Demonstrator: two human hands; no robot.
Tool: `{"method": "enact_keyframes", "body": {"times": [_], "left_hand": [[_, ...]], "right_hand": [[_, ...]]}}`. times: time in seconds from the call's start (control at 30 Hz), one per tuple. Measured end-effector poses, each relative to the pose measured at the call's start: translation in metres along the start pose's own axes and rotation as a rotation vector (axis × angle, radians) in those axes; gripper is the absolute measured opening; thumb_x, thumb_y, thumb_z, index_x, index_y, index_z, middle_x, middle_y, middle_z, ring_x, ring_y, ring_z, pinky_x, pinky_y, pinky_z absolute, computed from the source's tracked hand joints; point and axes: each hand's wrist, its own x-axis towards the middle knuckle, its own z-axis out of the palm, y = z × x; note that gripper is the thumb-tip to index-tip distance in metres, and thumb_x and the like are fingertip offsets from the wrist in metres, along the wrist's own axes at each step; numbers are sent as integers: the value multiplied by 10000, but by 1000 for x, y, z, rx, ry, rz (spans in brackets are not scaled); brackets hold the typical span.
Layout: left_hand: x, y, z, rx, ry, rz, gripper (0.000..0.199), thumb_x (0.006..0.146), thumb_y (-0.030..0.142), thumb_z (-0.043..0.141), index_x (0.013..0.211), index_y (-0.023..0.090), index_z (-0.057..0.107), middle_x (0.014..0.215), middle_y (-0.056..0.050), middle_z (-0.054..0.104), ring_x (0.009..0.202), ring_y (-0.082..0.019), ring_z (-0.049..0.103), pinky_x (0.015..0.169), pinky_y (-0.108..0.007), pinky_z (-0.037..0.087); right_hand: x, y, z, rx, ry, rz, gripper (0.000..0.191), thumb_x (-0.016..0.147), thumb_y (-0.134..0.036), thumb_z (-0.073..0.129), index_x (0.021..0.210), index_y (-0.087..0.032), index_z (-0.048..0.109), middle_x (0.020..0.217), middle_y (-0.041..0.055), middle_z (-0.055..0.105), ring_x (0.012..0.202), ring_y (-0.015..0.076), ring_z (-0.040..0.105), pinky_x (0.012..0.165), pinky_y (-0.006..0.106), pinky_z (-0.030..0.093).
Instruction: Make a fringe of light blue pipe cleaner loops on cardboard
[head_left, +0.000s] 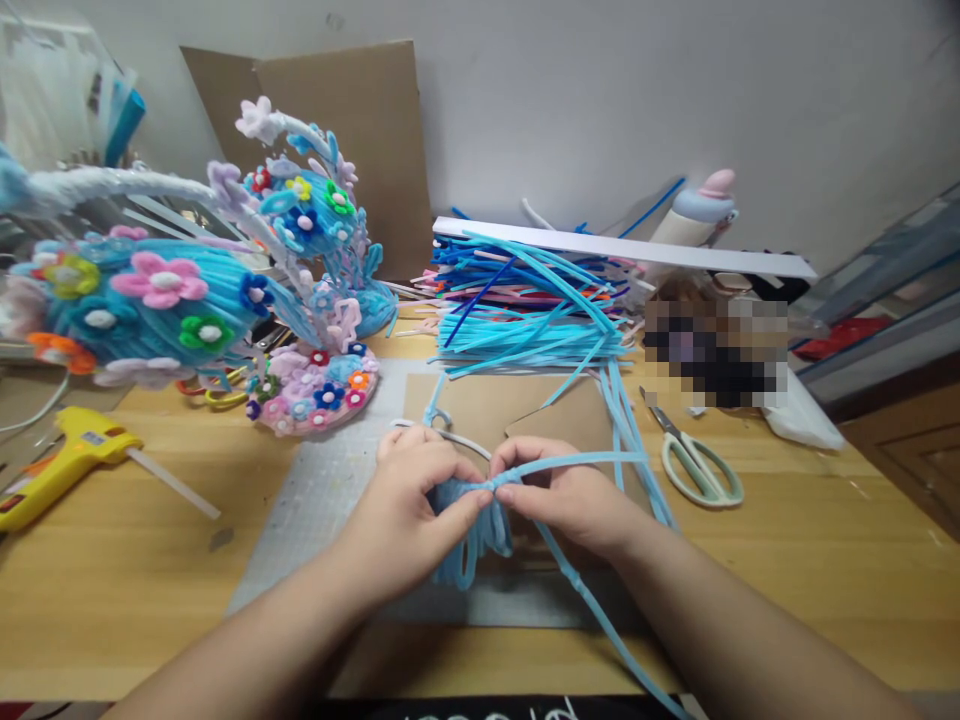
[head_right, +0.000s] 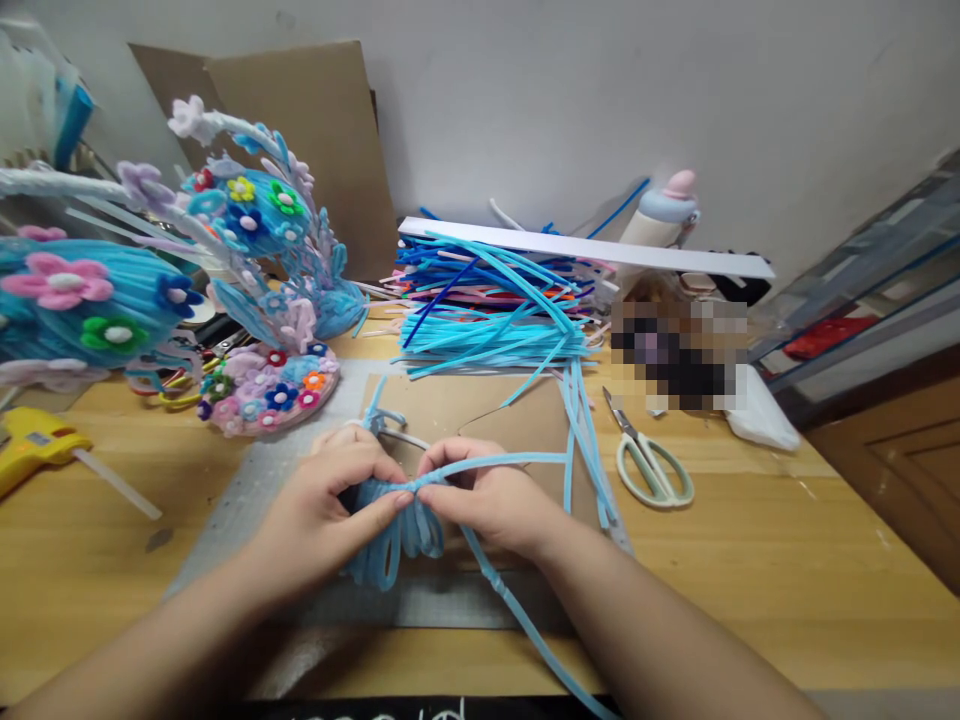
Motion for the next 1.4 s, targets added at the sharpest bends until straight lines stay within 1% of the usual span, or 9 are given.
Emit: {"method": "enact_keyframes", "body": {"times": [0.23, 0.4, 0.5, 0.67, 0.83, 1.0, 1.2, 1.3, 1.4], "left_hand": [[-1, -1, 2, 15, -8, -7, 86, 797, 259, 583, 737, 201, 603, 712, 3, 593, 765, -179, 495, 797, -368, 331], [0, -2, 3, 9, -10, -5, 84, 798, 252, 578, 738, 197, 599, 713, 1, 591, 768, -178, 496, 793, -367, 338], [0, -2, 2, 20, -3, -4, 92, 801, 251, 566, 732, 197, 595, 716, -1, 597, 767, -177, 496, 799, -369, 346], [1, -3, -1, 22, 27, -8, 106, 807, 280, 558, 745, 205, 602, 733, -6, 611, 768, -185, 503, 795, -370, 348], [1, -3, 0, 45, 7, 11, 68, 789, 283, 591, 792, 228, 632, 735, 6, 631, 767, -186, 509, 807, -379, 325], [0, -3, 2, 42, 1, -2, 50, 779, 270, 616, 758, 232, 641, 696, 13, 629, 744, -182, 501, 780, -367, 316], [-1, -1, 1, 35, -2, 22, 59, 775, 233, 611, 719, 219, 627, 663, 18, 613, 729, -177, 498, 767, -353, 322], [-2, 0, 2, 7, 0, 25, 53, 771, 222, 608, 723, 210, 626, 655, 17, 604, 728, -175, 497, 746, -344, 319], [-2, 1, 3, -42, 14, 12, 76, 780, 234, 600, 717, 199, 625, 666, 8, 604, 732, -175, 498, 730, -338, 320]], "right_hand": [[-1, -3, 2, -177, 57, -11, 128, 735, -265, 602, 736, -138, 587, 594, -32, 463, 534, 74, 364, 486, 198, 302], [-1, -1, 5, -235, 88, -69, 120, 746, -258, 592, 719, -140, 596, 615, -19, 495, 579, 92, 400, 524, 209, 337], [0, 1, 4, -200, 77, -88, 128, 754, -268, 597, 719, -145, 596, 630, -15, 510, 593, 99, 422, 546, 217, 352], [0, 2, -1, 14, 37, -77, 181, 745, -302, 640, 837, -155, 587, 743, 2, 552, 659, 110, 489, 609, 230, 396], [-1, -1, 1, 86, 79, -30, 197, 719, -312, 660, 799, -151, 579, 714, -2, 554, 635, 109, 491, 590, 234, 397], [-2, -1, 4, 27, 59, -14, 159, 741, -289, 632, 792, -153, 567, 705, -2, 533, 624, 106, 473, 569, 230, 383], [-2, 2, 3, -54, -18, -141, 108, 769, -253, 599, 819, -172, 549, 762, -5, 520, 683, 112, 462, 624, 231, 386], [-2, 3, 2, -132, -10, -165, 54, 765, -197, 588, 774, -167, 544, 737, -9, 520, 672, 107, 452, 628, 226, 383], [-2, 4, 2, -107, -16, -162, 70, 765, -202, 597, 773, -164, 539, 737, -7, 516, 674, 106, 450, 622, 223, 380]]}}
